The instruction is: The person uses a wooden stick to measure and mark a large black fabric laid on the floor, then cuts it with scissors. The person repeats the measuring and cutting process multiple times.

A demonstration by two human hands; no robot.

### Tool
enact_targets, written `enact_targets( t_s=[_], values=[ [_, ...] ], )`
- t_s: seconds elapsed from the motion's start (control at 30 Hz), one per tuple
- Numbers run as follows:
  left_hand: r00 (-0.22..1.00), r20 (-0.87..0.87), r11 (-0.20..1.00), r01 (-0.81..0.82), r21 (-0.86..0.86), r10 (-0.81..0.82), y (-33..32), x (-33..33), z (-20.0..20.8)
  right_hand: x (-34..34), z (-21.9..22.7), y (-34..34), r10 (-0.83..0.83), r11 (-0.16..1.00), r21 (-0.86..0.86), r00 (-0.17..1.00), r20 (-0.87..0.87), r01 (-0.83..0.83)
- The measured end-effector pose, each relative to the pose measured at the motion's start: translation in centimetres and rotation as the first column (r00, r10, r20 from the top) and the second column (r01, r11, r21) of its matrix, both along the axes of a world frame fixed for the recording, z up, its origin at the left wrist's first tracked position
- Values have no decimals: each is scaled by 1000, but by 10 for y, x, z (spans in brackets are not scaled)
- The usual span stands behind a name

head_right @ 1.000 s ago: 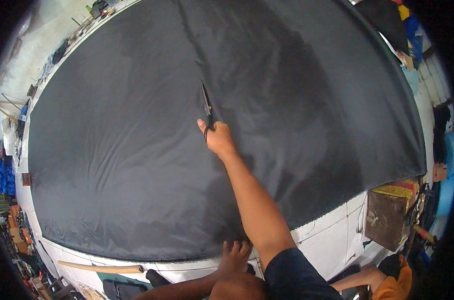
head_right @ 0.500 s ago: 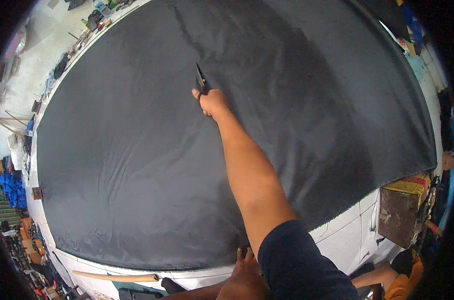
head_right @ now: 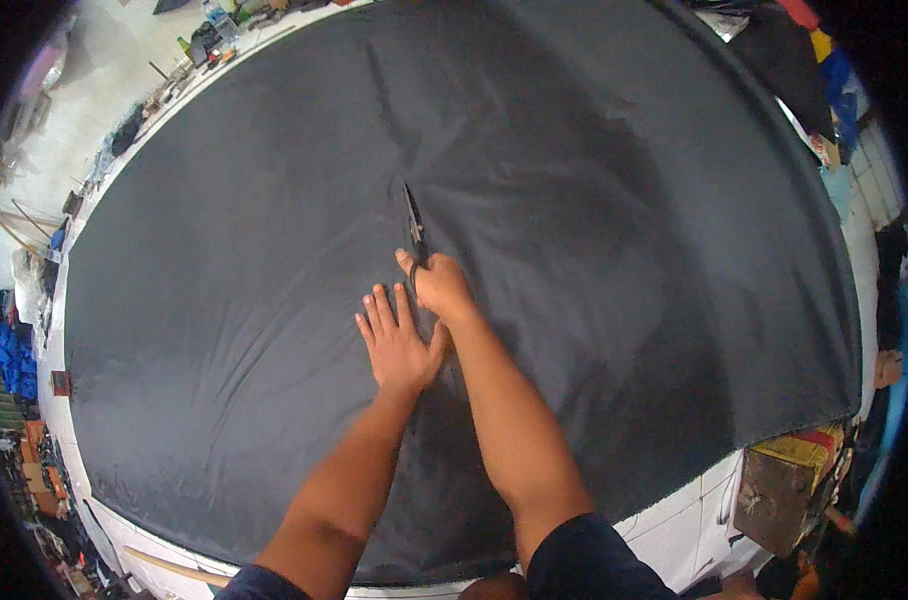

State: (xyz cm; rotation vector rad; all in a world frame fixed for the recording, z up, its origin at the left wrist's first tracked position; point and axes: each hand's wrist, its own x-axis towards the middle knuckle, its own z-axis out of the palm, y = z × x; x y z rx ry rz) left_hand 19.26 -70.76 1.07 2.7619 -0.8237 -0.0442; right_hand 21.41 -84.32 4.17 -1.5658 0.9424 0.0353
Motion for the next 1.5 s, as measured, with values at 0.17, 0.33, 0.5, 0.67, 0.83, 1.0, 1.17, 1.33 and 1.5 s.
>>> enact_targets(
  t_s=[0.17, 0.33, 0.5, 0.67, 0.83, 1.0, 1.17, 1.33, 1.5],
  values=[
    [996, -85, 999, 14, 35, -11, -8, 4, 4, 0, -25, -3, -70, 996, -55, 996, 60, 73],
    [992, -125, 1000, -20, 13, 22, -5, 7, 8, -1, -8, -7, -26, 994, 110, 999, 38, 21],
    [992, -125, 1000, -2, 2, 2, -8, 8, -1, 3, -4, -14, -89, 991, 103, 992, 88, 79],
    [983, -182, 996, -7, 84, 22, -6, 10, 8, 51, -16, -30, -40, 999, 32, 998, 44, 39],
    [980, -199, 995, 10, 100, 10, -7, 12, 3, 120, -12, -70, -18, 998, 63, 998, -59, 22],
    [988, -150, 995, 32, 90, -18, -5, 11, -3, 136, -28, -76, -9, 998, -69, 999, 31, 11],
    [982, -190, 994, 15, 113, 7, -5, 5, -5, 168, -26, -92, -19, 999, -38, 994, 105, 24],
    [987, -161, 995, 45, 91, -29, -2, 3, -8, 259, -35, -141, -36, 994, -99, 991, 130, 49],
    [969, -246, 994, 1, 105, 25, -3, 6, 5, 294, -29, -157, -24, 993, -117, 996, 89, 34]
  ],
)
